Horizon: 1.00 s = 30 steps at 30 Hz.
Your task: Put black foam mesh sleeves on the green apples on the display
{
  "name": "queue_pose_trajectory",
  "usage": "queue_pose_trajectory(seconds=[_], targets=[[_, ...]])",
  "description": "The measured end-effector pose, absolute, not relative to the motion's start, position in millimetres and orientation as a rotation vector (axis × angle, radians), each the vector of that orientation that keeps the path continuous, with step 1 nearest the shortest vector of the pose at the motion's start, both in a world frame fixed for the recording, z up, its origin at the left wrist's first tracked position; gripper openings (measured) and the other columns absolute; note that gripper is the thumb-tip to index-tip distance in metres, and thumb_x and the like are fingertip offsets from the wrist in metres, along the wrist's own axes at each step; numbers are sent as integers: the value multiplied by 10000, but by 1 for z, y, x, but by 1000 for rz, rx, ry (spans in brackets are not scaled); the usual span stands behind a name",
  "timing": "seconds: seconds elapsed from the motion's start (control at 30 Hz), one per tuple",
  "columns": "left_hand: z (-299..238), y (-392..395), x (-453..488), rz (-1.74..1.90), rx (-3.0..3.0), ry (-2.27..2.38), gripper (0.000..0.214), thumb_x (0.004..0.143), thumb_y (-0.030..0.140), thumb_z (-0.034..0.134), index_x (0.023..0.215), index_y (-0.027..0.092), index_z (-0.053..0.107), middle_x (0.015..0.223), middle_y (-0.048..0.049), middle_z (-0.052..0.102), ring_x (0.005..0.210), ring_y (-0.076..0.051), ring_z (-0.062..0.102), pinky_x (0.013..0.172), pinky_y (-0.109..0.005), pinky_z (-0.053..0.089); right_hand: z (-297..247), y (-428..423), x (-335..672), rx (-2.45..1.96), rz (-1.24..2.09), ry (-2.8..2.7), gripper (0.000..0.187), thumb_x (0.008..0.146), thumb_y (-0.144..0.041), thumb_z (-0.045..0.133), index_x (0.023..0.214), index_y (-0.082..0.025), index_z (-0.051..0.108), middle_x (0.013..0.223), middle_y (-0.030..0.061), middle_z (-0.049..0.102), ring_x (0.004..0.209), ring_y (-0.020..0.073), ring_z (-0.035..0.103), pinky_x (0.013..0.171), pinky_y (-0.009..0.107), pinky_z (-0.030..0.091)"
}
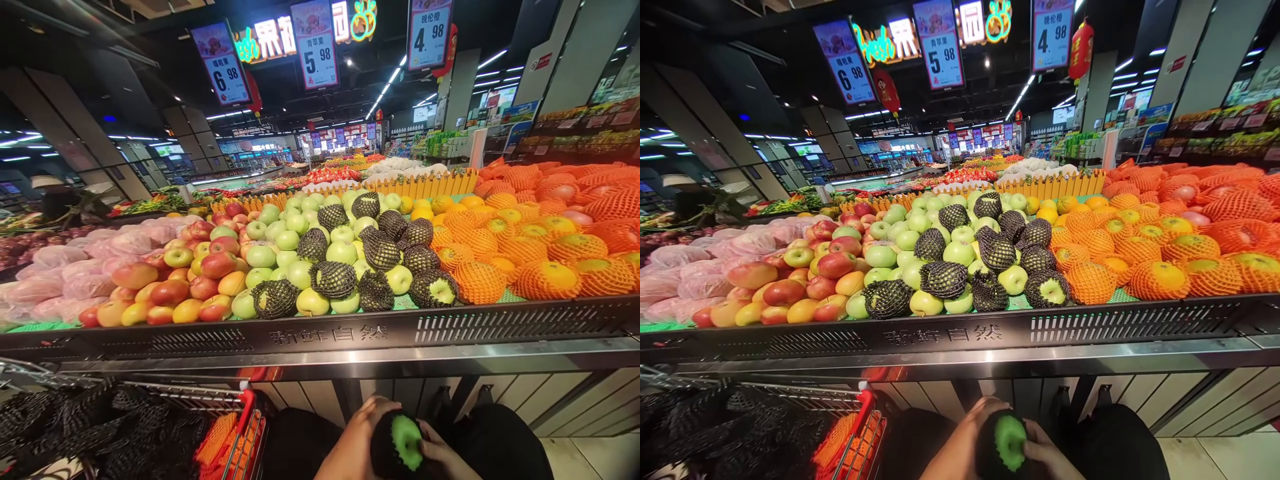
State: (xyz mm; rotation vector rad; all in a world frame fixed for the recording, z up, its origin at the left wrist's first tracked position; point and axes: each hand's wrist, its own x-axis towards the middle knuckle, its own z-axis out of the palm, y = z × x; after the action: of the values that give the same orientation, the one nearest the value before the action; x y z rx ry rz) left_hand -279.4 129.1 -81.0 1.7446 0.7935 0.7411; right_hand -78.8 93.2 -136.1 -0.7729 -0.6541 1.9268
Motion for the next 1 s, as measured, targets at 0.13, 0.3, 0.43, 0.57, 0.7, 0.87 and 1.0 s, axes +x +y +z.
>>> queue_pose_trajectory(seconds=[0.13, 0.3, 0.43, 0.57, 0.7, 0.87, 1.0], targets=[[-95, 135, -277, 810, 1633, 854, 794, 683, 632, 724, 1339, 224, 542, 1244, -138, 592, 1129, -336, 540, 980, -478, 411, -149, 94, -74, -781, 1920, -414, 381, 516, -463, 891, 840, -293, 783, 767, 32, 757, 924, 317, 715, 910, 446, 507], [-104, 142, -279, 909, 1448, 934, 616, 829, 745, 453, 1055, 192, 604, 1034, -74, 559, 987, -236, 500, 875, -360, 400, -150, 98, -74, -754, 1878, -397, 436, 478, -402, 924, 866, -275, 769, 810, 50, 767, 1035, 331, 685, 1031, 507, 421], [-109, 145, -278, 865, 1348, 846, 589, 727, 748, 609, 814, 166, 572, 922, -32, 501, 873, -178, 477, 784, -295, 392, -150, 94, -79, -735, 1886, -427, 403, 445, -398, 905, 818, -323, 769, 840, 38, 762, 1067, 374, 670, 1021, 506, 436], [-119, 144, -275, 879, 1226, 782, 603, 701, 744, 645, 753, 146, 582, 838, -26, 527, 823, -168, 498, 777, -295, 392, -159, 90, -79, -777, 1909, -436, 354, 449, -490, 869, 767, -375, 762, 804, 20, 739, 1094, 401, 650, 973, 523, 468], [-131, 145, -270, 835, 1121, 813, 669, 629, 791, 660, 792, 144, 610, 631, 34, 463, 606, -105, 442, 626, -245, 369, -166, 89, -77, -819, 1924, -465, 399, 442, -539, 849, 788, -372, 744, 855, 31, 736, 1095, 420, 638, 944, 557, 471], [-139, 142, -268, 915, 1037, 812, 599, 562, 679, 796, 757, 147, 601, 606, 63, 419, 545, -60, 375, 558, -203, 326, -167, 94, -82, -786, 1884, -442, 362, 405, -601, 828, 682, -398, 714, 902, 10, 756, 1127, 417, 616, 981, 544, 440], [-146, 134, -265, 876, 1028, 799, 604, 351, 510, 940, 717, 144, 628, 673, 43, 495, 650, -96, 472, 626, -221, 386, -164, 99, -85, -715, 1851, -472, 358, 476, -631, 809, 712, -371, 736, 919, 22, 763, 1188, 396, 583, 1023, 513, 417]])
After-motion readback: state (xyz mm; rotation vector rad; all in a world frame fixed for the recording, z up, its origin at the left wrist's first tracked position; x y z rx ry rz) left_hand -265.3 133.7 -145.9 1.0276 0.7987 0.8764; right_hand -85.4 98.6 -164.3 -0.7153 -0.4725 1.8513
